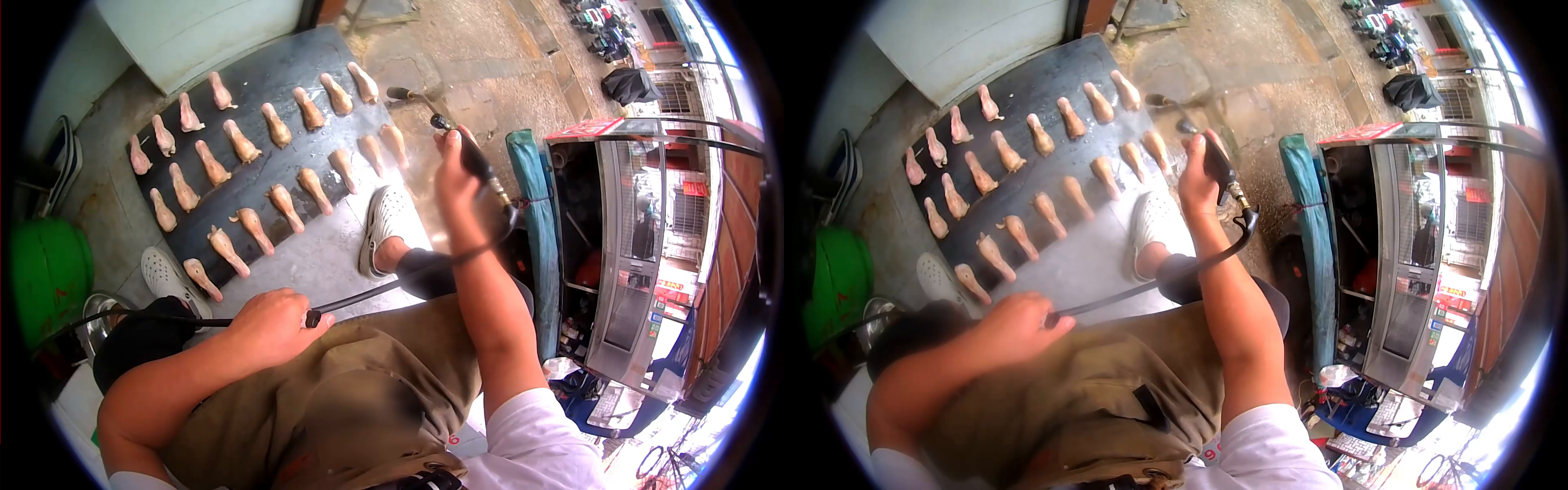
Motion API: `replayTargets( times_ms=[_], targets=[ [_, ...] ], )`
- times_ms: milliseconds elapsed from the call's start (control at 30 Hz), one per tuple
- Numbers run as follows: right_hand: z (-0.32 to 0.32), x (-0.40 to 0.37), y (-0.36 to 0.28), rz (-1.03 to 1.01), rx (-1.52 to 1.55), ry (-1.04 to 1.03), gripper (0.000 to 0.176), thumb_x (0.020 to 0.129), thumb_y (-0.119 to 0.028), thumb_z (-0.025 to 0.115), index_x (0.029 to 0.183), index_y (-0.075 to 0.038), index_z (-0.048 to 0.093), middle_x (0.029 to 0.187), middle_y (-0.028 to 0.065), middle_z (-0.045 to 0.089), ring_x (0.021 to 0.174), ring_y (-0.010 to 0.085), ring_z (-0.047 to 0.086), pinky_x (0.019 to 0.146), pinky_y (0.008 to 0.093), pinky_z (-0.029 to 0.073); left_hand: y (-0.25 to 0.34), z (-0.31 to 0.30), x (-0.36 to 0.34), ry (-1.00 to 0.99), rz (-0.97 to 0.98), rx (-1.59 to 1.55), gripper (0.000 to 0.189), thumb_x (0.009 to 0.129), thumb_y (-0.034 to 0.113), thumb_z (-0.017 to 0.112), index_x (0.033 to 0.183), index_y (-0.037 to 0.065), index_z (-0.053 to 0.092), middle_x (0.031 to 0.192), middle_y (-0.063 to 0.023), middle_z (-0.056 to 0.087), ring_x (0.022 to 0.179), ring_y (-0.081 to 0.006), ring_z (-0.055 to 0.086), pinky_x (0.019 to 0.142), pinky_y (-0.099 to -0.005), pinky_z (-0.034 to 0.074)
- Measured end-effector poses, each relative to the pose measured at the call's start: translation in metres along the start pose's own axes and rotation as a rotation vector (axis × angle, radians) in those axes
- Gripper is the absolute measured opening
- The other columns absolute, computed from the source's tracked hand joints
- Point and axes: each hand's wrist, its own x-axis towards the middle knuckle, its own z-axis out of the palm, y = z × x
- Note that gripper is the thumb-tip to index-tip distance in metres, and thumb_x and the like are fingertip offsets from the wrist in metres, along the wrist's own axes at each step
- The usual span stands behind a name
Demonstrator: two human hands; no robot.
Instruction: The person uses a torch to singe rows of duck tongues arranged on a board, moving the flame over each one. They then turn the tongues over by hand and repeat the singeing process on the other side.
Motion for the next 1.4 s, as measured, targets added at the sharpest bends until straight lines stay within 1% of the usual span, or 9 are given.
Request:
replayTargets(
  times_ms=[200, 433, 467, 600, 700, 800, 933, 1133, 1400],
  targets=[
    [0.004, 0.024, -0.014, -0.117, -0.095, -0.128, 0.042, 0.100, -0.021, 0.061, 0.129, 0.008, 0.053, 0.107, 0.0158, 0.067, 0.094, 0.0215, 0.069, 0.088, 0.0330, 0.055, 0.004, -0.007, -0.001, 0.034, 0.013, -0.029, 0.049, 0.093, 0.042, 0.062, 0.074, -0.003, 0.063, 0.082, -0.0215, 0.064, 0.083, -0.0400, 0.063, 0.076, -0.0487, 0.049],
    [0.015, 0.057, -0.045, -0.104, -0.131, -0.288, 0.041, 0.099, -0.021, 0.063, 0.128, 0.007, 0.055, 0.106, 0.0148, 0.067, 0.091, 0.0202, 0.070, 0.085, 0.0308, 0.055, 0.008, -0.018, -0.001, 0.112, 0.043, -0.124, 0.045, 0.092, 0.039, 0.064, 0.074, -0.003, 0.061, 0.079, -0.0205, 0.062, 0.077, -0.0401, 0.062, 0.071, -0.0480, 0.049],
    [0.019, 0.058, -0.051, -0.100, -0.115, -0.287, 0.038, 0.098, -0.015, 0.063, 0.128, 0.006, 0.055, 0.101, 0.0192, 0.071, 0.092, 0.0214, 0.070, 0.085, 0.0309, 0.055, 0.008, -0.019, -0.001, 0.125, 0.042, -0.139, 0.045, 0.092, 0.038, 0.064, 0.074, -0.003, 0.061, 0.079, -0.0205, 0.062, 0.076, -0.0400, 0.062, 0.071, -0.0479, 0.049],
    [0.024, 0.062, -0.057, -0.064, -0.165, -0.347, 0.038, 0.098, -0.016, 0.063, 0.128, 0.006, 0.056, 0.105, 0.0228, 0.070, 0.095, 0.0256, 0.072, 0.086, 0.0333, 0.057, 0.007, -0.024, -0.005, 0.166, 0.040, -0.187, 0.044, 0.092, 0.037, 0.066, 0.073, -0.003, 0.061, 0.077, -0.0207, 0.061, 0.074, -0.0394, 0.062, 0.069, -0.0474, 0.050],
    [0.032, 0.061, -0.055, -0.046, -0.188, -0.327, 0.036, 0.098, -0.015, 0.062, 0.127, 0.006, 0.057, 0.103, 0.0208, 0.071, 0.095, 0.0245, 0.072, 0.084, 0.0327, 0.056, 0.003, -0.024, -0.007, 0.196, 0.049, -0.199, 0.045, 0.091, 0.037, 0.067, 0.073, -0.003, 0.060, 0.077, -0.0208, 0.061, 0.072, -0.0390, 0.062, 0.068, -0.0472, 0.050],
    [0.035, 0.070, -0.046, -0.125, -0.295, -0.305, 0.033, 0.098, -0.014, 0.062, 0.124, 0.005, 0.059, 0.097, 0.0167, 0.073, 0.093, 0.0220, 0.071, 0.083, 0.0316, 0.056, 0.002, -0.024, -0.009, 0.219, 0.062, -0.213, 0.045, 0.091, 0.037, 0.067, 0.071, -0.003, 0.060, 0.076, -0.0205, 0.061, 0.071, -0.0388, 0.061, 0.067, -0.0471, 0.049],
    [0.040, 0.073, -0.051, -0.140, -0.190, -0.299, 0.029, 0.098, -0.015, 0.062, 0.119, 0.005, 0.060, 0.090, 0.0131, 0.072, 0.086, 0.0187, 0.070, 0.081, 0.0305, 0.055, 0.003, -0.026, -0.010, 0.227, 0.065, -0.233, 0.046, 0.091, 0.037, 0.068, 0.070, -0.002, 0.059, 0.074, -0.0200, 0.061, 0.069, -0.0388, 0.061, 0.066, -0.0472, 0.049],
    [0.051, 0.076, -0.059, -0.126, -0.161, -0.288, 0.032, 0.097, -0.016, 0.063, 0.121, 0.005, 0.060, 0.090, 0.0146, 0.072, 0.086, 0.0196, 0.070, 0.080, 0.0311, 0.056, 0.003, -0.028, -0.011, 0.240, 0.058, -0.235, 0.045, 0.091, 0.037, 0.068, 0.069, -0.002, 0.058, 0.074, -0.0199, 0.060, 0.069, -0.0386, 0.061, 0.065, -0.0475, 0.049],
    [0.051, 0.079, -0.060, -0.187, -0.335, -0.316, 0.031, 0.095, -0.021, 0.065, 0.116, 0.003, 0.065, 0.089, 0.0163, 0.073, 0.082, 0.0216, 0.071, 0.077, 0.0334, 0.055, 0.002, -0.029, -0.013, 0.252, 0.065, -0.248, 0.044, 0.090, 0.036, 0.069, 0.069, -0.001, 0.058, 0.073, -0.0196, 0.060, 0.069, -0.0388, 0.061, 0.065, -0.0474, 0.049]
  ],
)
